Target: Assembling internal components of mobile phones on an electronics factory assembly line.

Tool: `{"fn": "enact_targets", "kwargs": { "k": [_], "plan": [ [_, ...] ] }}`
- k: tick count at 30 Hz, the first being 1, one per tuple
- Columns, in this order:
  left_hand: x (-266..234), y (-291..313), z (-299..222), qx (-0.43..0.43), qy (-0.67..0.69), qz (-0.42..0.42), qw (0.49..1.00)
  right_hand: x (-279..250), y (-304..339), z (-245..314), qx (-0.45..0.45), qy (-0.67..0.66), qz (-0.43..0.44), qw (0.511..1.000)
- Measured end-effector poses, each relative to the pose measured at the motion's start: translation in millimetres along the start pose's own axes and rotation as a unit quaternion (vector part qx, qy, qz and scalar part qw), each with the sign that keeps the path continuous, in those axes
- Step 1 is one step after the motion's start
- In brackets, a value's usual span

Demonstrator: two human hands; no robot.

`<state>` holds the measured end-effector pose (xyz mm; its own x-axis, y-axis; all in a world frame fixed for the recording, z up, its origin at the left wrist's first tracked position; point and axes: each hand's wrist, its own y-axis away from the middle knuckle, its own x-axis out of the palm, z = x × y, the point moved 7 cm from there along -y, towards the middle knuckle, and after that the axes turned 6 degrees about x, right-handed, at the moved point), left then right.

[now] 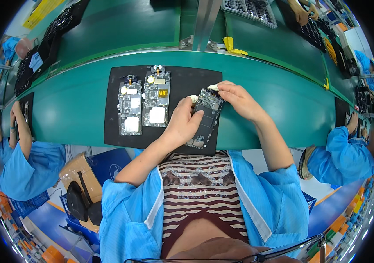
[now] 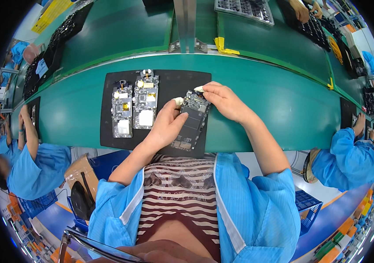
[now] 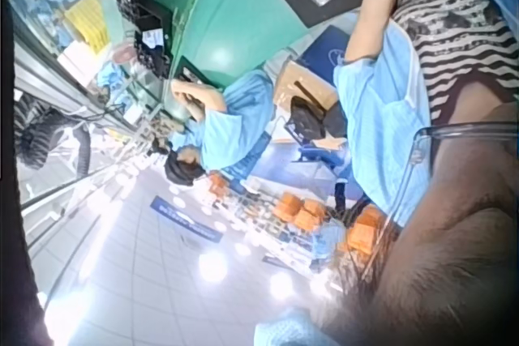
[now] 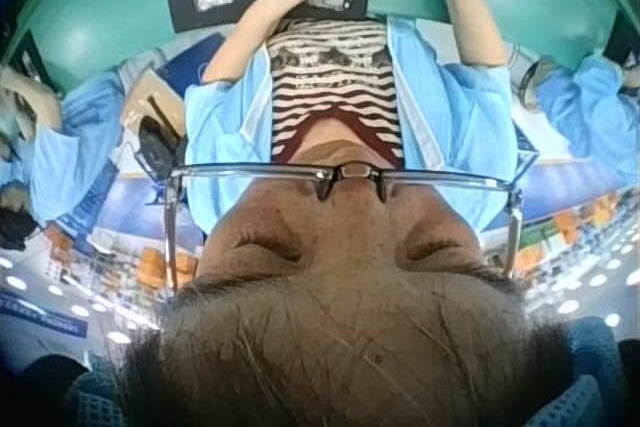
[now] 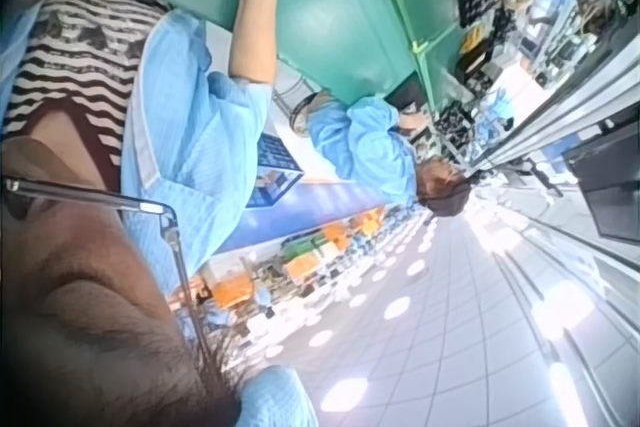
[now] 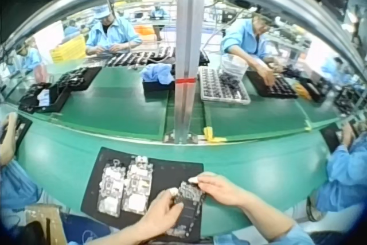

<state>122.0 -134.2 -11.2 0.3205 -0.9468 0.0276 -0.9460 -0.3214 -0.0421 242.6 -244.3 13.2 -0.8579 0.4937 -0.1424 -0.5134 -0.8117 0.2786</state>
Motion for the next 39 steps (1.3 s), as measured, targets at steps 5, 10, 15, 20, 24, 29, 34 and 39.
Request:
{"fn": "enact_targets", "kwargs": {
  "k": [5,10,15,20,24,29,34,39],
  "plan": [
    [-5.5,4.9,-52.3,0.095,-0.363,0.025,0.926,2.0,-1.3,9.9,-0.08,0.15,-0.006,0.985],
    [-26.2,-4.1,-71.6,0.135,-0.542,-0.087,0.825,0.5,4.6,13.9,-0.052,0.164,-0.024,0.985],
    [-45.0,-19.1,-61.8,0.081,-0.64,-0.108,0.756,-2.6,5.1,14.9,-0.02,0.14,-0.031,0.989],
    [-48.0,-23.7,-60.1,0.1,-0.708,-0.083,0.695,-4.4,5.0,17.1,-0.009,0.114,-0.02,0.993],
    [-57.5,-25.9,-79.4,0.069,-0.666,-0.09,0.737,-11.4,6.2,14.3,-0.023,0.123,-0.068,0.99],
    [-85.4,-22.3,-96.2,0.081,-0.58,-0.091,0.805,-4.2,5.3,24.7,-0.054,0.08,-0.098,0.99],
    [-80.2,-7.0,-64.6,-0.017,-0.099,-0.019,0.995,25.3,-8.6,34.3,-0.055,-0.097,-0.001,0.994],
    [-52.0,7.7,-66.0,-0.07,0.054,0.051,0.995,54.8,-13.9,19.2,0.121,-0.334,0.135,0.925]
  ]
}}
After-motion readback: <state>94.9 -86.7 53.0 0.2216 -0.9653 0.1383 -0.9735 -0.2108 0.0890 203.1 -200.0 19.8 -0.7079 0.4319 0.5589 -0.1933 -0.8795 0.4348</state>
